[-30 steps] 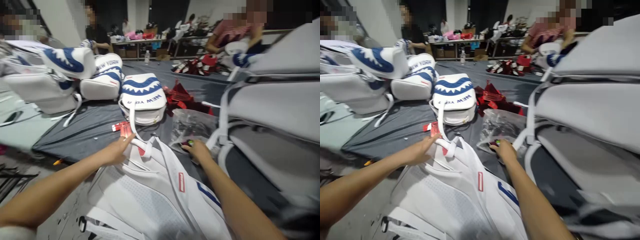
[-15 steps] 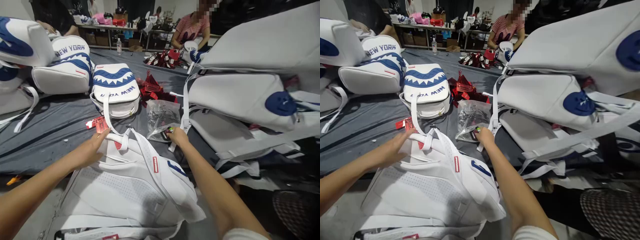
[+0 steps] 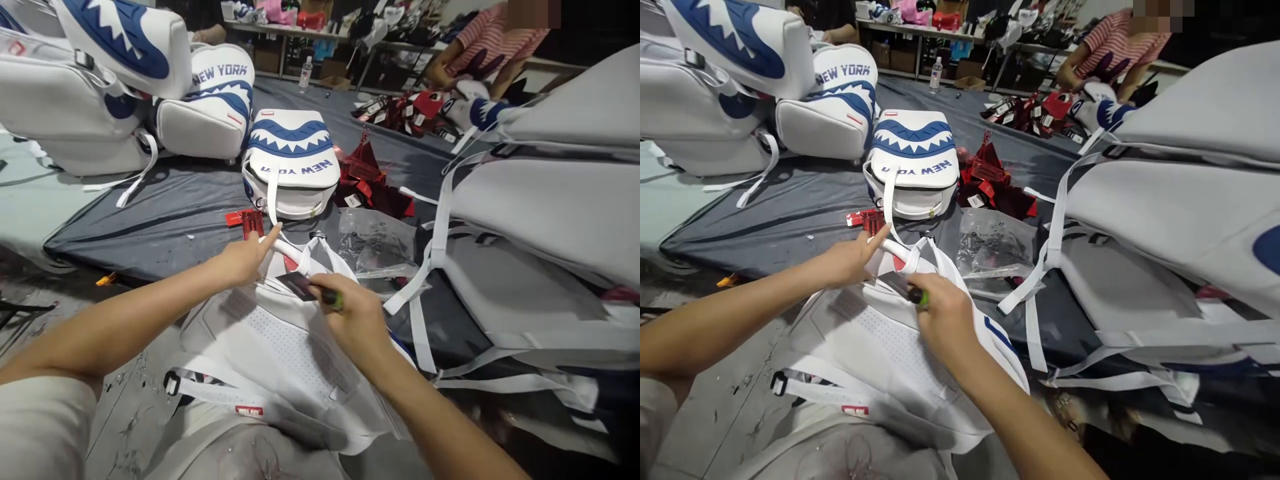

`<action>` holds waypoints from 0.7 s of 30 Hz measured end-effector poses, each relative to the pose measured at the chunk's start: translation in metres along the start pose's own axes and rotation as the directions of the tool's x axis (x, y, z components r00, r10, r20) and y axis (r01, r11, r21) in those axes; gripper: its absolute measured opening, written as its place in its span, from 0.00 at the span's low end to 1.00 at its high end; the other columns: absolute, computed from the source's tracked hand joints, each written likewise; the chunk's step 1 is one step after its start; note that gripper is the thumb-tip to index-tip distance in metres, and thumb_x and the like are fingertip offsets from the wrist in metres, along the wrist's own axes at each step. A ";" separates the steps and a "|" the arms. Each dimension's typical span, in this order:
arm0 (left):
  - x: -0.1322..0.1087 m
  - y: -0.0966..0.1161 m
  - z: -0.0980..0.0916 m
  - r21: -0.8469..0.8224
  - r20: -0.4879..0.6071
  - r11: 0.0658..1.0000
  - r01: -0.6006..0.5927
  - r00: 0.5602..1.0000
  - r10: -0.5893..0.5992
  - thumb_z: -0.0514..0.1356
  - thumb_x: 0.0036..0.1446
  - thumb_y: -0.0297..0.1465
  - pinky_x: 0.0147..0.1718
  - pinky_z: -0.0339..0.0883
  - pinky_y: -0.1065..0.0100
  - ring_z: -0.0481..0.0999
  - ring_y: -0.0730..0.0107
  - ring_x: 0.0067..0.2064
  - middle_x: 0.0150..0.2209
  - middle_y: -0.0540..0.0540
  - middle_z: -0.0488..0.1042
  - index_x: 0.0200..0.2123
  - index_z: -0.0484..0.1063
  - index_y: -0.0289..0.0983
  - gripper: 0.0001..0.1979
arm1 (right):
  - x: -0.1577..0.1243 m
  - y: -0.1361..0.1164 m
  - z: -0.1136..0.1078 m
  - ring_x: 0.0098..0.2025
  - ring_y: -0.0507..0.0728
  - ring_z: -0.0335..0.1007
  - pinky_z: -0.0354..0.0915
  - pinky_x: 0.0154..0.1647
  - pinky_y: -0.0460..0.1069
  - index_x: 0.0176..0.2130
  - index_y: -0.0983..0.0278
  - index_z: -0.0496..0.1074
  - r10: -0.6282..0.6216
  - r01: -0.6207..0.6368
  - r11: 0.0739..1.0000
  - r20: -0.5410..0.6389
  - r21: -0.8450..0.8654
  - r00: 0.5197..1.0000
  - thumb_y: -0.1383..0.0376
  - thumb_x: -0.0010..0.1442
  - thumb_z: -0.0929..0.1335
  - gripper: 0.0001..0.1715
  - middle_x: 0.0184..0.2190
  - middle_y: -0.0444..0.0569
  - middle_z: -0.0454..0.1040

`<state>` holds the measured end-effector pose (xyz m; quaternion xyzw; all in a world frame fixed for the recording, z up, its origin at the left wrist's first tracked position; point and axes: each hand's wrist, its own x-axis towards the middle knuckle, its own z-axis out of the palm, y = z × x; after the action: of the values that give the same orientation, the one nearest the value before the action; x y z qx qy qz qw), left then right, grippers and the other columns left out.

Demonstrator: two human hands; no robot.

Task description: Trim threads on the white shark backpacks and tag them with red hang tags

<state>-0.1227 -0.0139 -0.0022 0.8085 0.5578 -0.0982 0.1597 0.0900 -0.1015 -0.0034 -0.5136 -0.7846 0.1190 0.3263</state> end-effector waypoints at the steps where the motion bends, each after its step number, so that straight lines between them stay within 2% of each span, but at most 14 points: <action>1: -0.002 -0.004 0.003 -0.061 -0.030 0.998 -0.016 0.999 0.014 0.65 0.53 0.28 0.46 0.71 0.53 0.77 0.41 0.51 0.61 0.28 0.62 0.72 0.25 0.44 0.57 | 0.005 -0.003 0.011 0.40 0.57 0.76 0.67 0.41 0.48 0.41 0.61 0.77 -0.001 0.002 1.000 0.041 -0.025 0.999 0.76 0.56 0.64 0.19 0.38 0.47 0.81; 3: -0.009 -0.015 0.014 -0.261 -0.143 0.961 -0.094 0.988 0.058 0.62 0.57 0.31 0.55 0.67 0.52 0.71 0.43 0.60 0.66 0.30 0.59 0.73 0.28 0.43 0.52 | 0.015 -0.004 0.024 0.42 0.57 0.76 0.65 0.40 0.48 0.42 0.60 0.78 0.063 -0.044 0.992 0.156 -0.122 0.986 0.79 0.51 0.63 0.24 0.39 0.47 0.81; 4: -0.015 -0.023 0.022 -0.371 -0.210 0.917 -0.145 0.975 0.069 0.60 0.61 0.34 0.60 0.63 0.53 0.66 0.46 0.65 0.68 0.32 0.57 0.73 0.30 0.42 0.48 | 0.020 -0.005 0.028 0.42 0.58 0.76 0.64 0.39 0.47 0.42 0.60 0.78 0.120 -0.079 0.981 0.236 -0.177 0.964 0.79 0.50 0.64 0.25 0.38 0.46 0.81; 6: -0.031 -0.037 0.042 -0.524 -0.291 0.823 -0.220 0.954 0.069 0.55 0.65 0.41 0.66 0.55 0.54 0.57 0.52 0.70 0.71 0.36 0.51 0.73 0.32 0.40 0.43 | 0.028 -0.007 0.033 0.39 0.58 0.76 0.60 0.34 0.47 0.41 0.59 0.79 0.229 -0.124 0.953 0.394 -0.275 0.890 0.78 0.51 0.64 0.23 0.34 0.46 0.81; 9: -0.054 -0.050 0.073 -0.551 -0.307 0.810 -0.198 0.951 0.024 0.58 0.62 0.46 0.66 0.55 0.51 0.54 0.51 0.71 0.72 0.36 0.49 0.73 0.36 0.39 0.46 | 0.036 -0.013 0.041 0.37 0.59 0.76 0.55 0.30 0.47 0.39 0.59 0.79 0.282 -0.065 0.924 0.558 -0.376 0.780 0.76 0.55 0.64 0.20 0.32 0.48 0.80; 13: -0.062 -0.050 0.094 -0.516 -0.371 0.838 -0.176 0.928 -0.033 0.61 0.60 0.40 0.64 0.59 0.50 0.59 0.51 0.69 0.70 0.37 0.55 0.72 0.42 0.40 0.43 | 0.038 -0.020 0.053 0.38 0.60 0.77 0.58 0.31 0.48 0.39 0.63 0.79 0.207 0.129 0.903 0.677 -0.410 0.706 0.76 0.58 0.64 0.16 0.34 0.53 0.80; 14: -0.061 -0.049 0.096 -0.521 -0.372 0.836 -0.175 0.927 -0.038 0.61 0.59 0.40 0.64 0.60 0.50 0.60 0.51 0.68 0.70 0.37 0.56 0.72 0.43 0.40 0.43 | 0.038 -0.021 0.054 0.38 0.61 0.77 0.59 0.32 0.48 0.39 0.64 0.78 0.184 0.173 0.891 0.683 -0.420 0.707 0.76 0.59 0.65 0.15 0.35 0.55 0.80; 16: -0.057 -0.050 0.096 -0.527 -0.368 0.832 -0.172 0.929 -0.041 0.62 0.59 0.41 0.63 0.60 0.50 0.62 0.51 0.68 0.69 0.38 0.58 0.71 0.43 0.42 0.44 | 0.039 -0.024 0.056 0.38 0.61 0.77 0.61 0.33 0.48 0.40 0.66 0.77 0.168 0.208 0.864 0.652 -0.458 0.739 0.76 0.60 0.64 0.14 0.38 0.58 0.79; 18: -0.055 -0.053 0.096 -0.523 -0.380 0.830 -0.193 0.925 -0.025 0.61 0.59 0.43 0.63 0.61 0.50 0.62 0.51 0.68 0.69 0.37 0.57 0.71 0.44 0.41 0.44 | 0.041 -0.027 0.060 0.38 0.61 0.77 0.63 0.33 0.49 0.46 0.65 0.75 0.182 0.157 0.866 0.592 -0.474 0.785 0.74 0.62 0.64 0.15 0.39 0.58 0.78; 21: -0.058 -0.056 0.097 -0.501 -0.402 0.835 -0.226 0.916 0.006 0.60 0.58 0.47 0.62 0.62 0.51 0.60 0.48 0.68 0.70 0.36 0.55 0.71 0.43 0.39 0.45 | 0.049 -0.036 0.073 0.42 0.60 0.77 0.64 0.37 0.49 0.53 0.63 0.72 0.121 0.076 0.948 0.569 -0.311 0.813 0.65 0.64 0.67 0.17 0.41 0.55 0.80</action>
<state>-0.1942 -0.0812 -0.0809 0.7672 0.5318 0.2324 0.2732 0.0046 -0.0633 -0.0203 -0.5078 -0.8489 0.1457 -0.0177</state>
